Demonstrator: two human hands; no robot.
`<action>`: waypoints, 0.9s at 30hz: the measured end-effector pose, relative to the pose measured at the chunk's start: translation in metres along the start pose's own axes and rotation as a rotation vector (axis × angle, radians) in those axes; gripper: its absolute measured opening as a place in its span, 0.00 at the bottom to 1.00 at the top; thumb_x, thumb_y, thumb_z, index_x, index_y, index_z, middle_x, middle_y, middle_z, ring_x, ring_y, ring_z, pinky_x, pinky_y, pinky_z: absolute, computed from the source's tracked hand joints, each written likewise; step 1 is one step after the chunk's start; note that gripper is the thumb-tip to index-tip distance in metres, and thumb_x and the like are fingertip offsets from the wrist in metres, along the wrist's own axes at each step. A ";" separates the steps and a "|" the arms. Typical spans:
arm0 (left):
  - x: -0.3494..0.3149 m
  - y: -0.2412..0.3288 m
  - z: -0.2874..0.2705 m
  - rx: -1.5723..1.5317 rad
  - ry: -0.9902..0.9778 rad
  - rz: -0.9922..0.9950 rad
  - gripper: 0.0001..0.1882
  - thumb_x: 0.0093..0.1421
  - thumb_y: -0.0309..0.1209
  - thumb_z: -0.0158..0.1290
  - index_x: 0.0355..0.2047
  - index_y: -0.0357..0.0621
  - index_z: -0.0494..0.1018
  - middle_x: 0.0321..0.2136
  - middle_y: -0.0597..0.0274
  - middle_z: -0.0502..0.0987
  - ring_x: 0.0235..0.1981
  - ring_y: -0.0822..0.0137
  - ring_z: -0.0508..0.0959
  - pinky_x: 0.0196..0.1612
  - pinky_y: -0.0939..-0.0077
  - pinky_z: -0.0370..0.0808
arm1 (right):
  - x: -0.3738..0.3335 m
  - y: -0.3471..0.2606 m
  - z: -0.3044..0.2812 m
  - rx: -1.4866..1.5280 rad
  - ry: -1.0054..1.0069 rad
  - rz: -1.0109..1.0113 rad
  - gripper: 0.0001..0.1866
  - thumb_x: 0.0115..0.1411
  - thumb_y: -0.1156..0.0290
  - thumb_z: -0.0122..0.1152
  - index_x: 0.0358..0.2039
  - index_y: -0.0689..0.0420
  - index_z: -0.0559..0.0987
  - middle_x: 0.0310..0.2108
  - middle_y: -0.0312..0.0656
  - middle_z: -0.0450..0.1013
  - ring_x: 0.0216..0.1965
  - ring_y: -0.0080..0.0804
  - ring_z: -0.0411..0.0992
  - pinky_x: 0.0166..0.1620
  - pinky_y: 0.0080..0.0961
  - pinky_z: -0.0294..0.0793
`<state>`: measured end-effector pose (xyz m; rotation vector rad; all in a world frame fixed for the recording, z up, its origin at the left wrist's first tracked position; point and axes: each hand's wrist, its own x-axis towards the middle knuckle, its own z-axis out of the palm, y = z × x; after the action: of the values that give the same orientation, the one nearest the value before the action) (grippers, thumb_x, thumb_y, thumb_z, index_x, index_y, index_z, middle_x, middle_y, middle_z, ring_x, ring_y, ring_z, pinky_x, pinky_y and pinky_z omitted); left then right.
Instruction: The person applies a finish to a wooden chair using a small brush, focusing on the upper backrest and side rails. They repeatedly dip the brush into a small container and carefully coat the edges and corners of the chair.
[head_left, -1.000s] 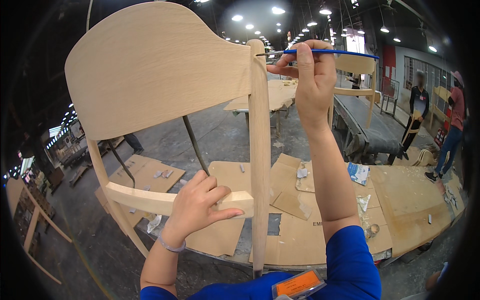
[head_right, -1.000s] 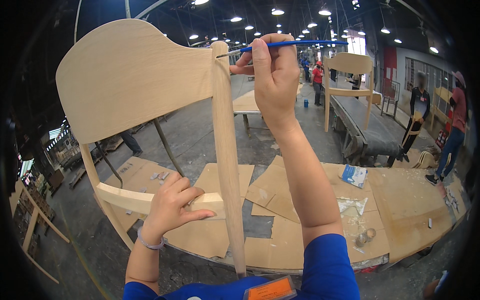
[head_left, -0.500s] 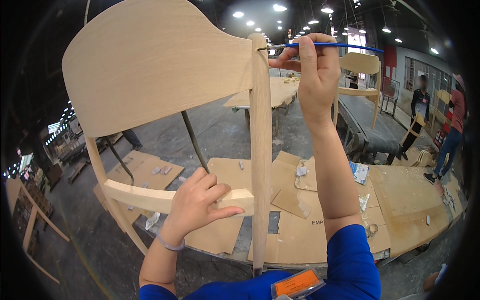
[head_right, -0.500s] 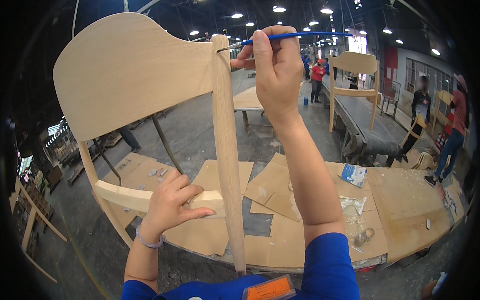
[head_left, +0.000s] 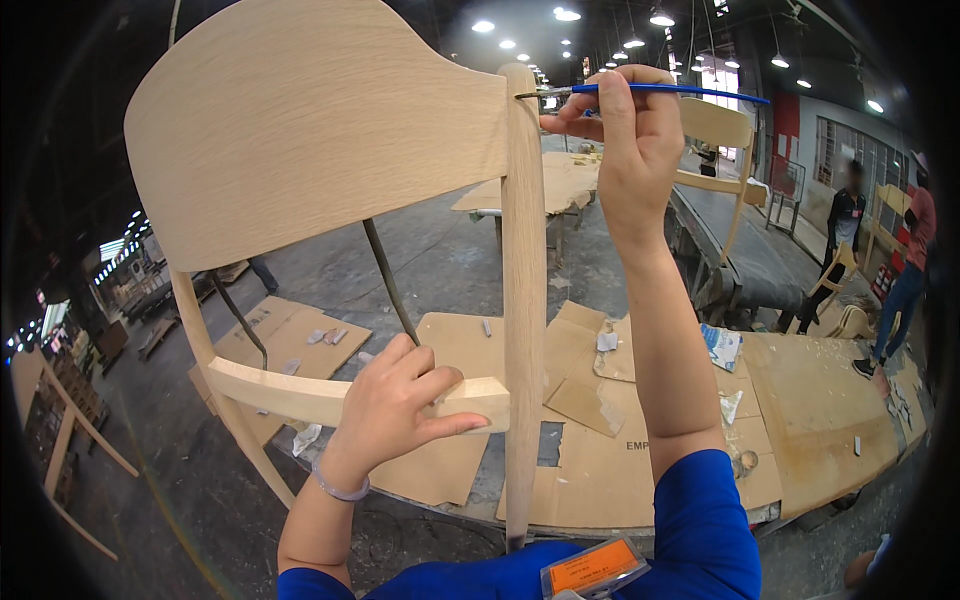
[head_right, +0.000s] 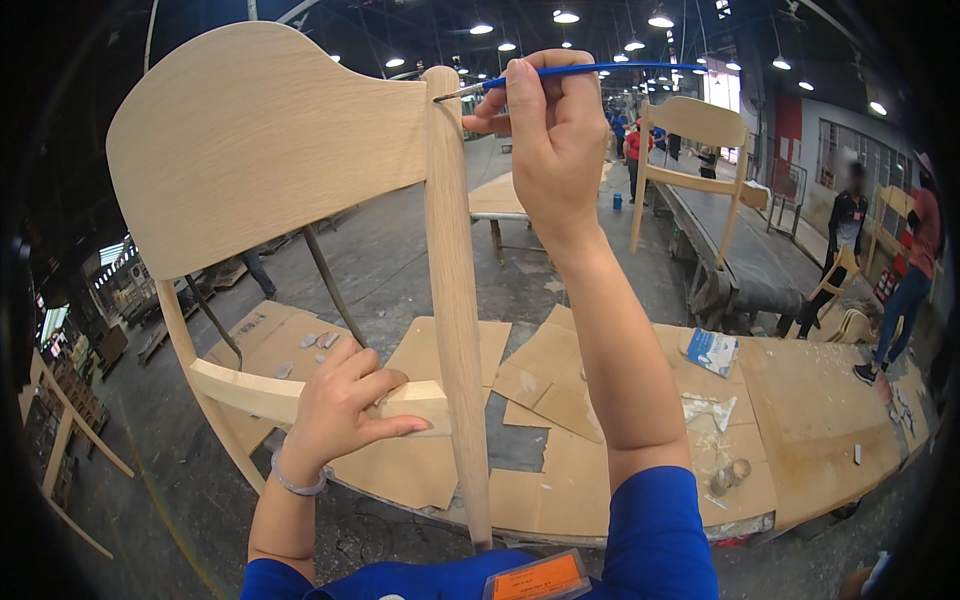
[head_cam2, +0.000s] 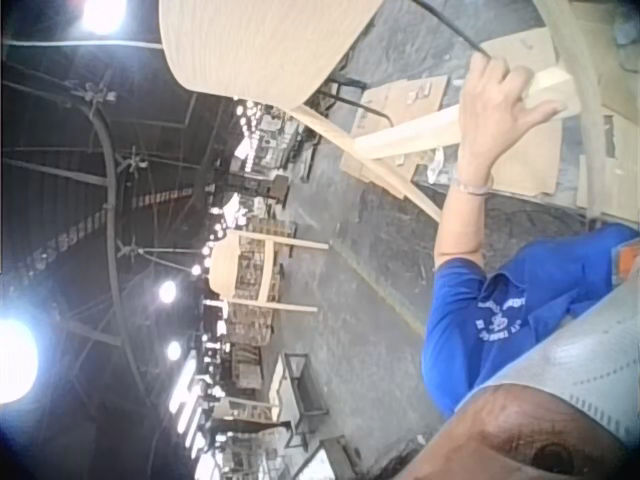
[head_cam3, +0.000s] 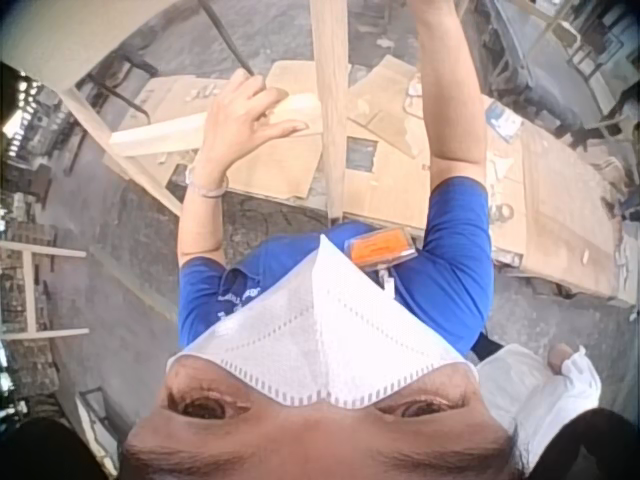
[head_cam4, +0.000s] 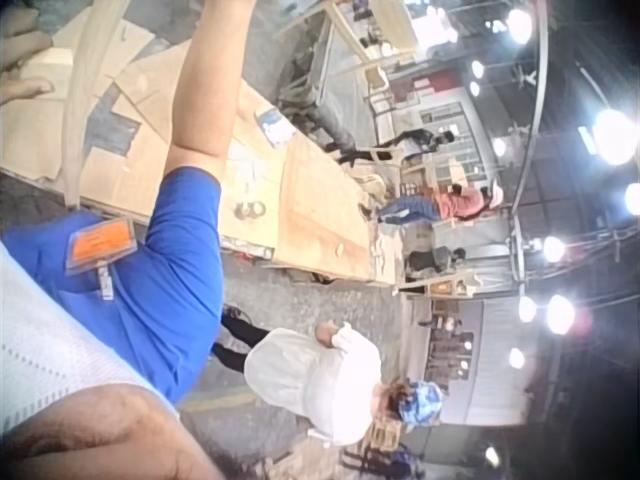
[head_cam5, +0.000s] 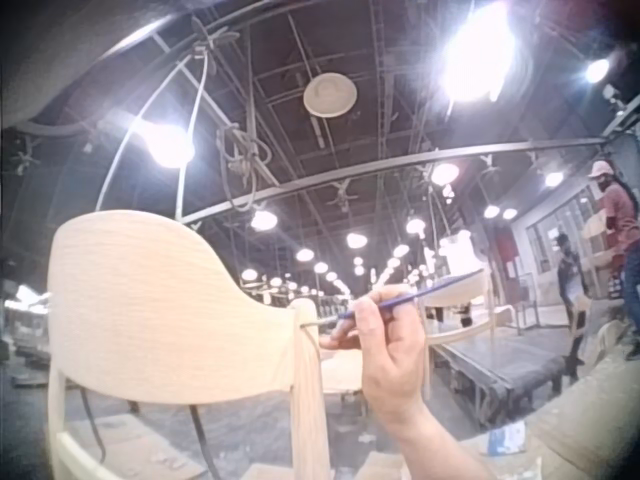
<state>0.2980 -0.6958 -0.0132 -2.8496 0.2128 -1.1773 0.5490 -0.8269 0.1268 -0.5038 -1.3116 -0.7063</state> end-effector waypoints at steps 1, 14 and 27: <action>-0.001 0.000 0.000 0.000 -0.001 -0.004 0.30 0.43 0.58 0.72 0.30 0.42 0.83 0.22 0.65 0.67 0.30 0.62 0.66 0.31 0.69 0.67 | 0.000 0.001 0.000 0.004 0.004 0.007 0.09 0.77 0.68 0.51 0.45 0.62 0.71 0.29 0.42 0.77 0.32 0.26 0.82 0.37 0.24 0.89; -0.004 -0.005 0.003 0.014 -0.004 -0.016 0.31 0.43 0.59 0.71 0.30 0.42 0.84 0.21 0.66 0.67 0.30 0.63 0.66 0.31 0.69 0.67 | -0.004 0.009 0.003 0.018 0.015 0.017 0.10 0.77 0.68 0.50 0.46 0.62 0.70 0.29 0.43 0.78 0.32 0.28 0.82 0.37 0.25 0.89; -0.005 -0.011 0.006 0.009 0.005 -0.019 0.29 0.43 0.58 0.72 0.29 0.42 0.84 0.22 0.65 0.68 0.30 0.62 0.68 0.31 0.68 0.68 | -0.008 0.014 0.006 0.011 0.025 0.001 0.09 0.77 0.68 0.49 0.46 0.62 0.70 0.29 0.43 0.77 0.31 0.28 0.82 0.36 0.25 0.89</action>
<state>0.2999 -0.6846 -0.0205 -2.8473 0.1810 -1.1852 0.5537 -0.8117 0.1207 -0.4851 -1.2914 -0.7019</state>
